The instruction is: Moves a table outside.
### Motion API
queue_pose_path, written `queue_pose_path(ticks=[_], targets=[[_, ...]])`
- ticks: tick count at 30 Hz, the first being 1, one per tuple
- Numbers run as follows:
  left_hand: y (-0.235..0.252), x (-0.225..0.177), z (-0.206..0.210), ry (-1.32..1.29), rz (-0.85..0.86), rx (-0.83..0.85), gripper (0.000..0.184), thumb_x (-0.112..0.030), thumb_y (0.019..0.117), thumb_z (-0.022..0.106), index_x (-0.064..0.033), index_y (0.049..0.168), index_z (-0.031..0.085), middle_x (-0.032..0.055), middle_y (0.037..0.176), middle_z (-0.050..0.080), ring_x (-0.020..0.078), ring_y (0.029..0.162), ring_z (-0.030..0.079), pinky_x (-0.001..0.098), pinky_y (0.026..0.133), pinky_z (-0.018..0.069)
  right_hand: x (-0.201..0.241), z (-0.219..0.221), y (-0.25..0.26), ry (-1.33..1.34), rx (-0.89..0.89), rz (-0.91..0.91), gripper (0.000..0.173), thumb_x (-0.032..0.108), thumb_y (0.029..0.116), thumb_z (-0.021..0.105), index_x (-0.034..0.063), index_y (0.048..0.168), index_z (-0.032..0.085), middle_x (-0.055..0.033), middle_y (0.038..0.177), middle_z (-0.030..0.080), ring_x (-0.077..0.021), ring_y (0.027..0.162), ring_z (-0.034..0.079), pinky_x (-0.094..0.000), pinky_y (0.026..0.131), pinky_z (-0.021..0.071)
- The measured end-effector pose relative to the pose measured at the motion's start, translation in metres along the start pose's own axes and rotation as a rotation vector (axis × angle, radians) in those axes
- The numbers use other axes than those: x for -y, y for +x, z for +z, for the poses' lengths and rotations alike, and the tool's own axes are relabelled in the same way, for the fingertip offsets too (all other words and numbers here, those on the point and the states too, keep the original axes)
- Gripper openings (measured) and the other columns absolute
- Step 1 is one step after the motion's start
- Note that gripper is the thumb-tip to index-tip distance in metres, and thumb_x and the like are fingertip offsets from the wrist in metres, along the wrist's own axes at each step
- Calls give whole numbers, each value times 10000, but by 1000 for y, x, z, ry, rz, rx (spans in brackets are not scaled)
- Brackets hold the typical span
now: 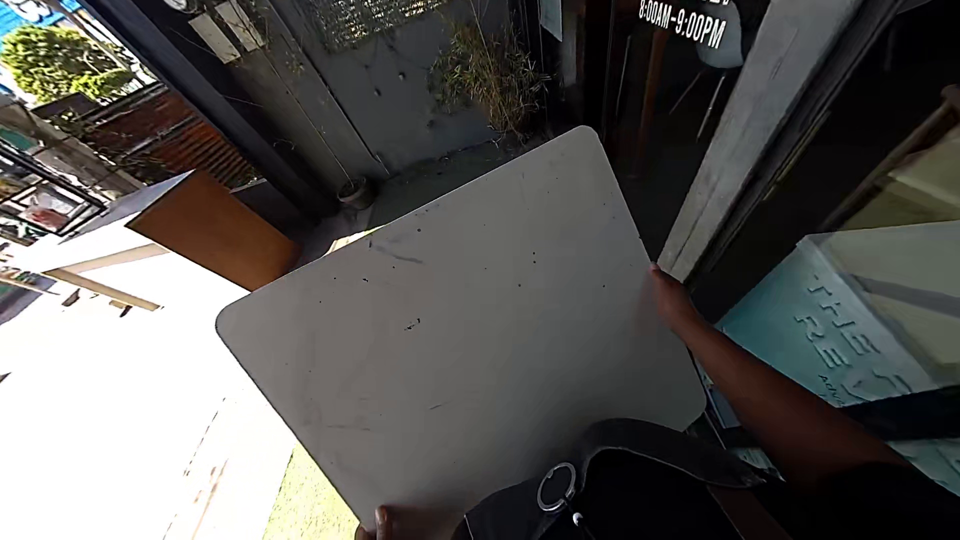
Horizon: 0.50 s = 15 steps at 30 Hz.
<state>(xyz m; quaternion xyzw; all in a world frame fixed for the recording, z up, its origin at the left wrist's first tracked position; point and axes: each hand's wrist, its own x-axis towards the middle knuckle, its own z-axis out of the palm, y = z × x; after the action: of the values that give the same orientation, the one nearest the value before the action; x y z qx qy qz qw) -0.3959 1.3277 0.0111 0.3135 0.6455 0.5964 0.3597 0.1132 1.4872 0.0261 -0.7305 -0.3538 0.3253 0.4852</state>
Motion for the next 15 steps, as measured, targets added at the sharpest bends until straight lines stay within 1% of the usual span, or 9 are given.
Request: queue_pose_path(ticks=[2,3,4,6,7,9,10,13,15], targets=[[29,-11,50,54,-9,-34,284,-169,1069,442,54,1244,461,7,939,602,-13,815,627,213,791,555,7,4,54,-28,-4,5,608,348,1144,255,-141,1435,470,-339,1516,443,-382,1478,386,-502,1217,283],[45,-16,72,79,-19,-40,313,-164,1071,433,75,1272,448,23,949,587,-14,810,615,209,786,547,10,8,79,-43,-1,7,606,345,1145,252,-142,1434,470,-345,1511,444,-391,1473,388,-511,1214,282],[60,-18,92,97,-25,-50,318,-161,1070,433,82,1275,450,32,947,588,-14,803,615,207,776,549,13,13,102,-52,0,18,603,343,1146,250,-138,1438,469,-345,1511,443,-393,1471,390,-515,1212,283],[97,-19,134,105,-40,-62,288,-157,1069,434,69,1246,463,31,926,585,-8,782,616,208,753,552,17,27,150,-66,-12,36,609,350,1148,242,-136,1429,477,-351,1494,454,-397,1451,407,-526,1194,294],[118,-19,156,103,-43,-65,286,-159,1069,438,70,1238,473,36,919,587,2,776,618,216,746,553,19,36,177,-67,-14,41,613,357,1147,236,-126,1446,468,-338,1513,445,-386,1466,397,-520,1205,287],[170,-16,203,90,-35,-72,271,-158,1068,456,63,1219,500,42,912,600,22,768,625,227,736,556,29,57,231,-62,-17,22,616,355,1148,230,-130,1458,451,-335,1519,441,-389,1472,388,-517,1209,283],[197,-15,223,87,-23,-82,252,-160,1065,467,49,1198,517,39,903,610,26,765,629,228,730,556,31,70,257,-71,-30,12,620,357,1148,231,-139,1437,465,-346,1492,462,-400,1451,409,-526,1194,300],[287,-32,296,68,7,-78,239,-161,1065,483,39,1188,530,39,909,611,28,776,625,229,731,553,61,100,339,-33,-77,6,618,366,1147,243,-126,1441,475,-329,1508,458,-379,1458,412,-513,1204,292],[329,-43,333,91,-16,-59,246,-164,1062,496,41,1191,536,55,924,612,42,787,620,239,735,545,72,110,383,-36,-82,23,629,377,1145,248,-134,1433,476,-335,1502,459,-386,1457,409,-518,1202,292]])
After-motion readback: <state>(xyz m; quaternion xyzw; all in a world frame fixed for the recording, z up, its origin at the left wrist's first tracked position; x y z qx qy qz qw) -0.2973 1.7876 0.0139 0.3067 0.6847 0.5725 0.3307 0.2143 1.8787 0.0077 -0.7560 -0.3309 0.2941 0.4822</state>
